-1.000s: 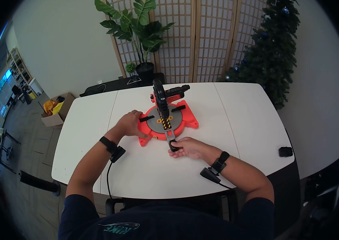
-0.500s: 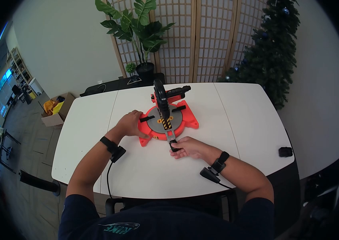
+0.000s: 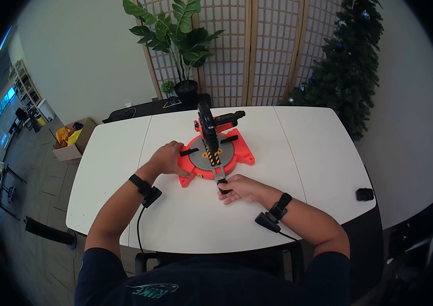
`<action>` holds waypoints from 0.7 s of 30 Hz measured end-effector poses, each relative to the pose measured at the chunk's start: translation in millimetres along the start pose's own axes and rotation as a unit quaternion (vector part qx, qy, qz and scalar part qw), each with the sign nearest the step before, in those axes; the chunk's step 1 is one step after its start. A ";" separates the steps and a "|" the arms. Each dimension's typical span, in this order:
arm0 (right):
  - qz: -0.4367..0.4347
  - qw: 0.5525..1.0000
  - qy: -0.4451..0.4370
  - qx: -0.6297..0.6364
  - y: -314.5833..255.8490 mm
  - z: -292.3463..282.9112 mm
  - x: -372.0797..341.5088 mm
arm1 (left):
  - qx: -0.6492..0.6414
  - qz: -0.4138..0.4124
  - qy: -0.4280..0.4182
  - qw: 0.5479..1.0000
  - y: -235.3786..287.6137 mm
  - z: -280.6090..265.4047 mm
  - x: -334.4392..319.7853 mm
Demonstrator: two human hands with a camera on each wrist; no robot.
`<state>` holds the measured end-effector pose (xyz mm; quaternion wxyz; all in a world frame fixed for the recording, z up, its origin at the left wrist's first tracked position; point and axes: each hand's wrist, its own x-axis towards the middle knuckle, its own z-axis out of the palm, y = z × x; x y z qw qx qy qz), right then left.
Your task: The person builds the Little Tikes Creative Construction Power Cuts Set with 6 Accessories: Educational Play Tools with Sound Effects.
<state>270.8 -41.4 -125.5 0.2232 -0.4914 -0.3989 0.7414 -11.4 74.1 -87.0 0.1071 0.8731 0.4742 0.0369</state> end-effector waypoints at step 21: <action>-0.194 0.743 0.180 -0.615 -96.4 -53.7 -17.6 | -0.013 0.011 0.002 1.000 -2.0 4.9 -4.1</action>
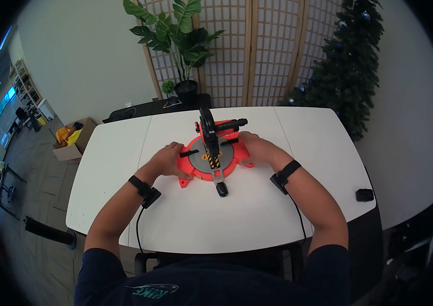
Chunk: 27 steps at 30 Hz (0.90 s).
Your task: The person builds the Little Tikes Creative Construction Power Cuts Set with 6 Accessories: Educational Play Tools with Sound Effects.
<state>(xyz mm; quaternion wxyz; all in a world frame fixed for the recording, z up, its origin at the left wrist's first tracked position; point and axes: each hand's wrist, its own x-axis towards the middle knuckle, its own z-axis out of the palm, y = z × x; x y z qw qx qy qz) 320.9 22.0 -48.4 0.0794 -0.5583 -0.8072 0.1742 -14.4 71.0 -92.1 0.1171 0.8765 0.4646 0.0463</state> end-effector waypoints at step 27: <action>-0.017 0.991 -0.125 0.036 22.8 3.5 48.1 | 0.011 0.002 0.006 1.000 2.1 -0.2 -1.1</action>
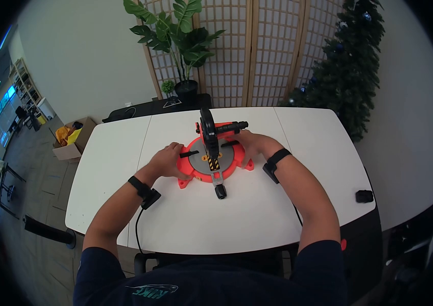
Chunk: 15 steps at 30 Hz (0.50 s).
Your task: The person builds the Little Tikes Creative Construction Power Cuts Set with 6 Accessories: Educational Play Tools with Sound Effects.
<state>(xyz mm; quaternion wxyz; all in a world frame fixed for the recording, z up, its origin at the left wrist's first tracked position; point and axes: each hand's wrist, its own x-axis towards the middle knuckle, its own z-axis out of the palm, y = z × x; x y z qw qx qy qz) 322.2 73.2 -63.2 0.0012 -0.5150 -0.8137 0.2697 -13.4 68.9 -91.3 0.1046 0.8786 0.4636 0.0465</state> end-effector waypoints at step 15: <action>-0.070 0.996 0.049 0.004 -33.3 3.3 -60.9 | -0.008 0.061 -0.020 0.998 3.8 -11.3 -13.9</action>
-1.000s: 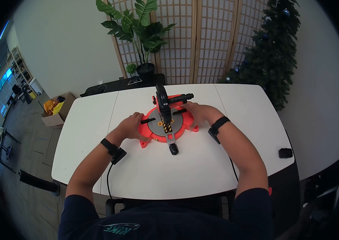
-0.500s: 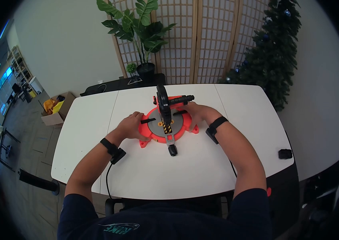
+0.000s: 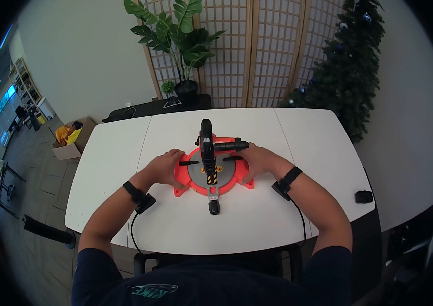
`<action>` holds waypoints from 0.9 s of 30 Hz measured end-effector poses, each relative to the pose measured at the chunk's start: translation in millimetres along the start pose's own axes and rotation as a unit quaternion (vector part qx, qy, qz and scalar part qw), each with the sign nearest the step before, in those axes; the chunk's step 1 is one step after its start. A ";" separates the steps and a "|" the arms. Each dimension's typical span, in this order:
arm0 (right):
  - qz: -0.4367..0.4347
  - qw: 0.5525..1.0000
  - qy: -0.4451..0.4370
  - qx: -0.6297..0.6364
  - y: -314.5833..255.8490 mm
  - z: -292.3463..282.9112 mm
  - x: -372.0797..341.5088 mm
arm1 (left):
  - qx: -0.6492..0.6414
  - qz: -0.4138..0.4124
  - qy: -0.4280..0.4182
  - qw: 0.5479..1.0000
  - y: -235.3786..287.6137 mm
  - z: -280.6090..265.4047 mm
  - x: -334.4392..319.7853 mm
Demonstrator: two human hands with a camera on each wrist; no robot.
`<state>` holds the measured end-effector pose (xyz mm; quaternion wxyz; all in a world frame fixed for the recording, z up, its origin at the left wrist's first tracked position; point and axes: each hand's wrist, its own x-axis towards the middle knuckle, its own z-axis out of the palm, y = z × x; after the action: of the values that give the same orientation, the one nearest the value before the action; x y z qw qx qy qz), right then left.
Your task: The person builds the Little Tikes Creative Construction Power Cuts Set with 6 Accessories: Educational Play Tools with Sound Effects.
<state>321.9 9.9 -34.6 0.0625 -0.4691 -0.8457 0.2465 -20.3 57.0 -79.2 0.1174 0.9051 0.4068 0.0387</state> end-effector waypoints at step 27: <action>-0.053 0.998 0.028 0.014 8.8 26.0 -18.0 | -0.031 0.023 0.000 0.999 12.5 2.2 -23.1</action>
<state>329.8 -10.4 -59.2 0.1055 -0.4290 -0.8639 0.2418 -26.2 31.4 -77.8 0.1448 0.9100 0.3846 0.0541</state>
